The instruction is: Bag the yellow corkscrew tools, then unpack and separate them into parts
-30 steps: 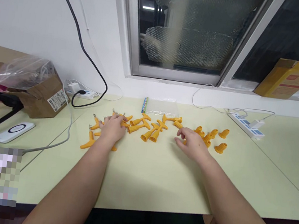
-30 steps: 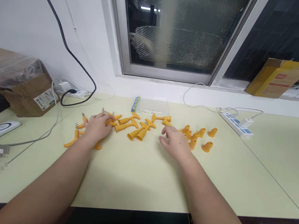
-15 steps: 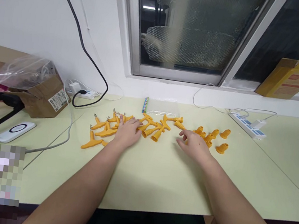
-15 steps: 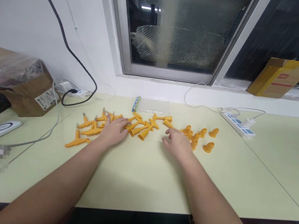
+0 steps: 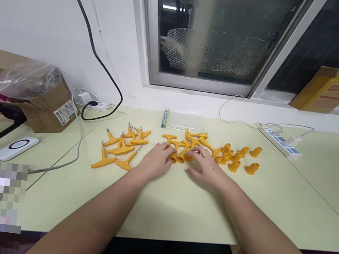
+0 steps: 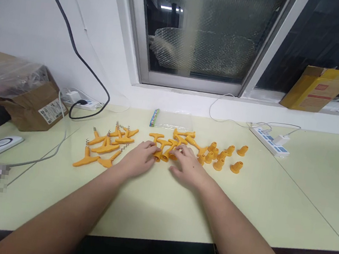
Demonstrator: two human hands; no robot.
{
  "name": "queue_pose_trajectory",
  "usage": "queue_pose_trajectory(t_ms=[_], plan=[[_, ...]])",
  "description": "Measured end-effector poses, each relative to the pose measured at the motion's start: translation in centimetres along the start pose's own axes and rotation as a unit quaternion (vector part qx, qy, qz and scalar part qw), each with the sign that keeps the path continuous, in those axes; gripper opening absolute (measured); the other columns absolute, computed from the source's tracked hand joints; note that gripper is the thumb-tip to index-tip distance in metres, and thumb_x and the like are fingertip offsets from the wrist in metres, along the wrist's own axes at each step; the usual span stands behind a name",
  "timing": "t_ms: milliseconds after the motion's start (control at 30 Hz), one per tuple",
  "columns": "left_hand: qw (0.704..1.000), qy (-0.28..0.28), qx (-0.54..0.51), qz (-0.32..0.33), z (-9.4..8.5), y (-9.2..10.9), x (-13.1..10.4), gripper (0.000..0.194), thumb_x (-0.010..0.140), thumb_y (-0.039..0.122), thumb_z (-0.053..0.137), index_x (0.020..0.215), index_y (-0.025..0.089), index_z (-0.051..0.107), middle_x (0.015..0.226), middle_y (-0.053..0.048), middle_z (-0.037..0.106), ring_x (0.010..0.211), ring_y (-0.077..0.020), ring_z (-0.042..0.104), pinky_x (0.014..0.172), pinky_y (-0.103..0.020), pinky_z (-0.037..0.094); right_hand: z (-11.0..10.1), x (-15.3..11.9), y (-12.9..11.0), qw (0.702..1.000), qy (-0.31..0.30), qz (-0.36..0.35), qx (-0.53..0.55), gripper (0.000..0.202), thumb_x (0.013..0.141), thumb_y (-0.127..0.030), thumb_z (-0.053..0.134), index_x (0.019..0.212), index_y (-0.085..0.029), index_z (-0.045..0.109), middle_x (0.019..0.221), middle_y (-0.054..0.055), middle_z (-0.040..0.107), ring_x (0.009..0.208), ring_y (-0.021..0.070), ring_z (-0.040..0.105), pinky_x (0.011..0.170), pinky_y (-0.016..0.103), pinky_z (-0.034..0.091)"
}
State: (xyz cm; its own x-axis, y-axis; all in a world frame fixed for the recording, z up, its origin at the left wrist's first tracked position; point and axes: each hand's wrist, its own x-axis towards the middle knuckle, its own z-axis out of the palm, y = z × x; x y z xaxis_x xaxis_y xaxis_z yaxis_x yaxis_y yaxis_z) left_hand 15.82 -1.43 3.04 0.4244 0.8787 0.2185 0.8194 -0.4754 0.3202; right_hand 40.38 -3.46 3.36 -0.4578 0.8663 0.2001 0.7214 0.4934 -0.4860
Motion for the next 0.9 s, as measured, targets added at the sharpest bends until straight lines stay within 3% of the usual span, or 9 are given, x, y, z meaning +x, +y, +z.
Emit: queue_pose_trajectory(t_ms=[100,533,767,900], plan=[[0.999,-0.007,-0.006,0.031,0.24,0.66,-0.58,0.040,0.091,0.018,0.051,0.127,0.028,0.064,0.132,-0.009,0.058,0.123,-0.0285,0.055,0.104,-0.045,0.049,0.57,0.05,0.29,1.000,-0.013,0.017,-0.003,0.055,0.086,-0.030,0.067,0.140,-0.034,0.054,0.147,0.007,0.047,0.139,0.0312,0.040,0.108,0.050,0.045],[0.995,-0.015,-0.062,0.073,-0.28,1.01,-0.65,0.035,0.086,0.012,0.056,0.115,0.028,0.068,0.111,-0.005,0.066,0.115,-0.0271,0.053,0.100,-0.043,0.049,0.33,0.36,0.54,1.000,-0.003,-0.007,0.022,0.043,0.084,-0.027,0.067,0.127,-0.029,0.062,0.136,0.007,0.058,0.128,0.0299,0.049,0.108,0.051,0.045],[0.996,-0.027,-0.057,0.064,0.06,1.11,-0.61,0.046,0.093,0.013,0.046,0.129,0.034,0.066,0.107,-0.006,0.063,0.111,-0.0269,0.050,0.098,-0.043,0.049,0.64,0.27,0.77,0.999,-0.033,0.010,0.027,0.055,0.087,-0.027,0.065,0.141,-0.034,0.056,0.145,0.006,0.052,0.135,0.0291,0.048,0.110,0.049,0.045],[0.998,-0.024,-0.041,0.043,0.16,1.02,-0.58,0.044,0.094,0.015,0.044,0.124,0.036,0.067,0.109,-0.006,0.063,0.112,-0.0275,0.048,0.101,-0.045,0.047,0.60,0.26,0.81,0.999,-0.039,0.011,0.019,0.053,0.087,-0.027,0.065,0.139,-0.034,0.057,0.145,0.006,0.052,0.136,0.0287,0.048,0.109,0.047,0.046]])
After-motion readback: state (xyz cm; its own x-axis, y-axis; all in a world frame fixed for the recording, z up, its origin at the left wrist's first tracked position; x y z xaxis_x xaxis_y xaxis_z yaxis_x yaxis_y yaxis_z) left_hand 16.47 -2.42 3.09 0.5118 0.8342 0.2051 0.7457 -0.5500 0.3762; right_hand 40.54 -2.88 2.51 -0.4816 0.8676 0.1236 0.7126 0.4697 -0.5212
